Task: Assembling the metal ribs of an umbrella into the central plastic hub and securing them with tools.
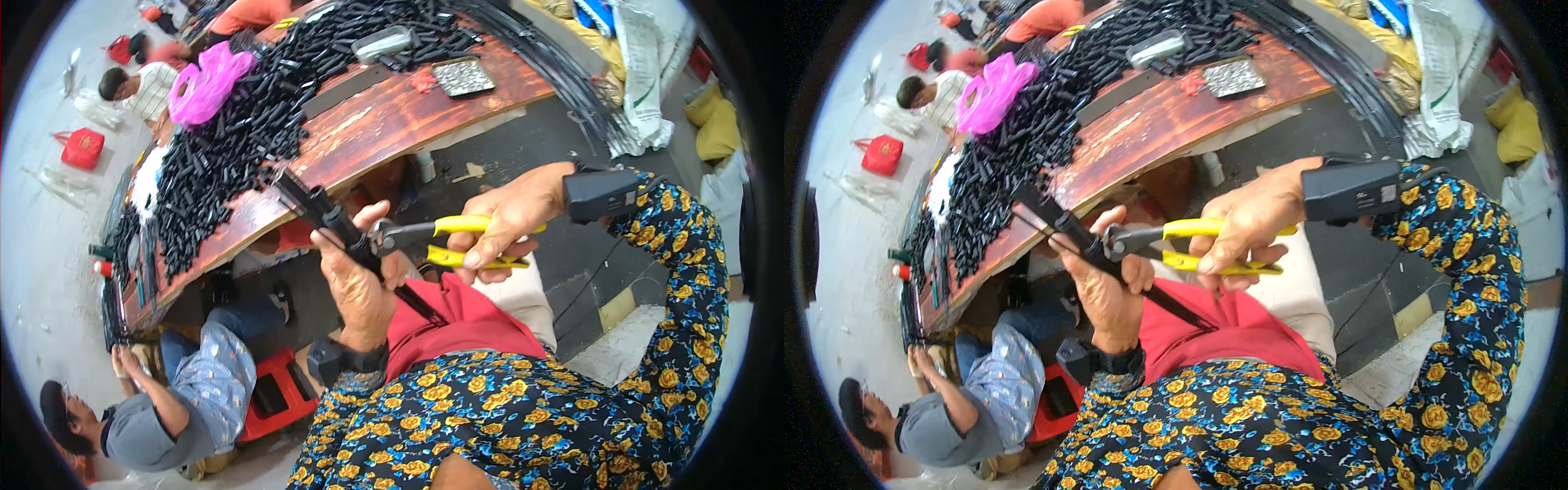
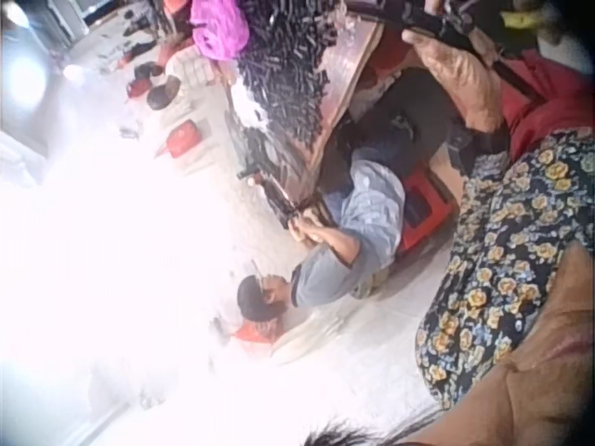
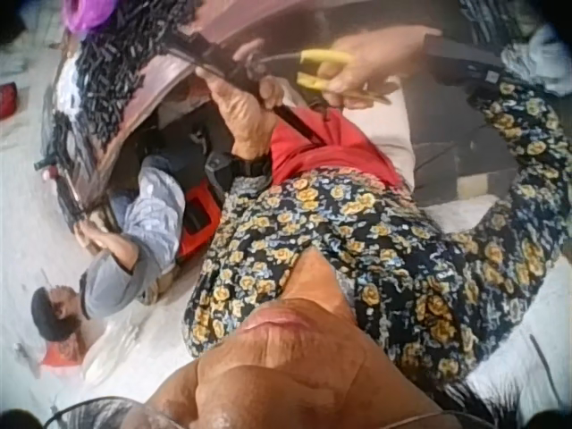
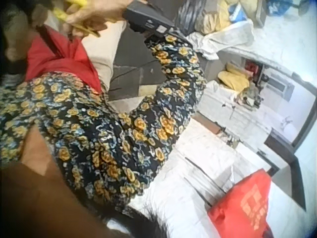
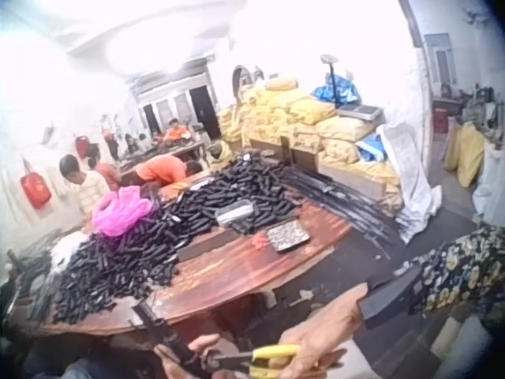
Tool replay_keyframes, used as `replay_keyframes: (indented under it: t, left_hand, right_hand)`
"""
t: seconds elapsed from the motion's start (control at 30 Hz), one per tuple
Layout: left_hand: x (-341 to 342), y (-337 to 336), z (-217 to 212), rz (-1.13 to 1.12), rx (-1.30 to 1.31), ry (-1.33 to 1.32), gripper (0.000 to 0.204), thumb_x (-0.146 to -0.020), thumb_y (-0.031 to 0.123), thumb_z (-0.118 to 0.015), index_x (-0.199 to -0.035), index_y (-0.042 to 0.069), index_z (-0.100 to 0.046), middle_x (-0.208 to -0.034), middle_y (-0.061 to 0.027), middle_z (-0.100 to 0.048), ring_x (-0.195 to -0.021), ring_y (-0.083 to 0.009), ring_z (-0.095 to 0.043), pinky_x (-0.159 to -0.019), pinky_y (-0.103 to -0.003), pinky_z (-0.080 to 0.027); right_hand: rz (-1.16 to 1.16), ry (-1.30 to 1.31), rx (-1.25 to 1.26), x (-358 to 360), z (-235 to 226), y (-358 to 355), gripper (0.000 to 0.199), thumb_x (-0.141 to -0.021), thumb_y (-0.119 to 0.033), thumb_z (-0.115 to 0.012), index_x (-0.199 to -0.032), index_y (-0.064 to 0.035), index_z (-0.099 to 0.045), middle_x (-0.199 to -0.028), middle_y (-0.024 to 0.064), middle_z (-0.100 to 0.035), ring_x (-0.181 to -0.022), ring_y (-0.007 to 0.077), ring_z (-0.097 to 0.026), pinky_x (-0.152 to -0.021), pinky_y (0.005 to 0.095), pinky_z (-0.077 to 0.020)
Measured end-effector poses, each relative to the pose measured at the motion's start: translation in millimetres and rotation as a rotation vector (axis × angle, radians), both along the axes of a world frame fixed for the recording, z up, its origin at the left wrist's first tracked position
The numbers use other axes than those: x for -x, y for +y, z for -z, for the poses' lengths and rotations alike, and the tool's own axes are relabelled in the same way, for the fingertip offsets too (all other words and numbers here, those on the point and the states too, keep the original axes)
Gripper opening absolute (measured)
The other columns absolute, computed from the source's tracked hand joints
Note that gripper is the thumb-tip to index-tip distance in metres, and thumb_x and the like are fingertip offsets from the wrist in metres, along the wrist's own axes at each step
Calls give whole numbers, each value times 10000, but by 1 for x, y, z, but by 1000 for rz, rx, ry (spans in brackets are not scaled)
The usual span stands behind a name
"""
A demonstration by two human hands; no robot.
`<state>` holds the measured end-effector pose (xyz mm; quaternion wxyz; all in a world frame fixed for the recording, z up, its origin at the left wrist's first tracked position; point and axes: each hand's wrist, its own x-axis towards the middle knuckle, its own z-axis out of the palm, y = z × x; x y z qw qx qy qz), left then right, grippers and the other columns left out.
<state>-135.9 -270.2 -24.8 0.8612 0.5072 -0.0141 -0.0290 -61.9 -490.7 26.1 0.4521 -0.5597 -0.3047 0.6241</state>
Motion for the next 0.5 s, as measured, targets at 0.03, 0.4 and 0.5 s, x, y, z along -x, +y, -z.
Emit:
replay_keyframes:
  t: [0.03,0.4,0.5]
  left_hand:
    - [2,-1,0,-12,-17,2,893,-807,797,-359,-1229,25,-517,-498,23,-380,-401,-86,-309,-408,-248,-261]
    - [-16,39,25,-190,105,-82,867,-826,771,-364,-1207,14,-549,-482,17,-359,-374,-108,-306,-380,-274,-292]
    - [-29,34,28,-113,67,-93,841,-831,730,-429,-1232,-1,-543,-488,18,-347,-374,-99,-304,-375,-264,-281]
  right_hand:
    - [-21,-8,-13,2,1,-1,475,-909,-437,-591,-1013,26,-621,-768,40,-619,-526,61,-520,-422,204,-396]
    - [334,-358,213,-18,41,-88,394,-969,-403,-506,-978,-23,-608,-739,57,-643,-668,129,-613,-570,301,-492]
    - [645,-737,158,-56,22,-78,256,-909,-302,-609,-886,-50,-570,-662,16,-586,-586,81,-561,-511,258,-447]
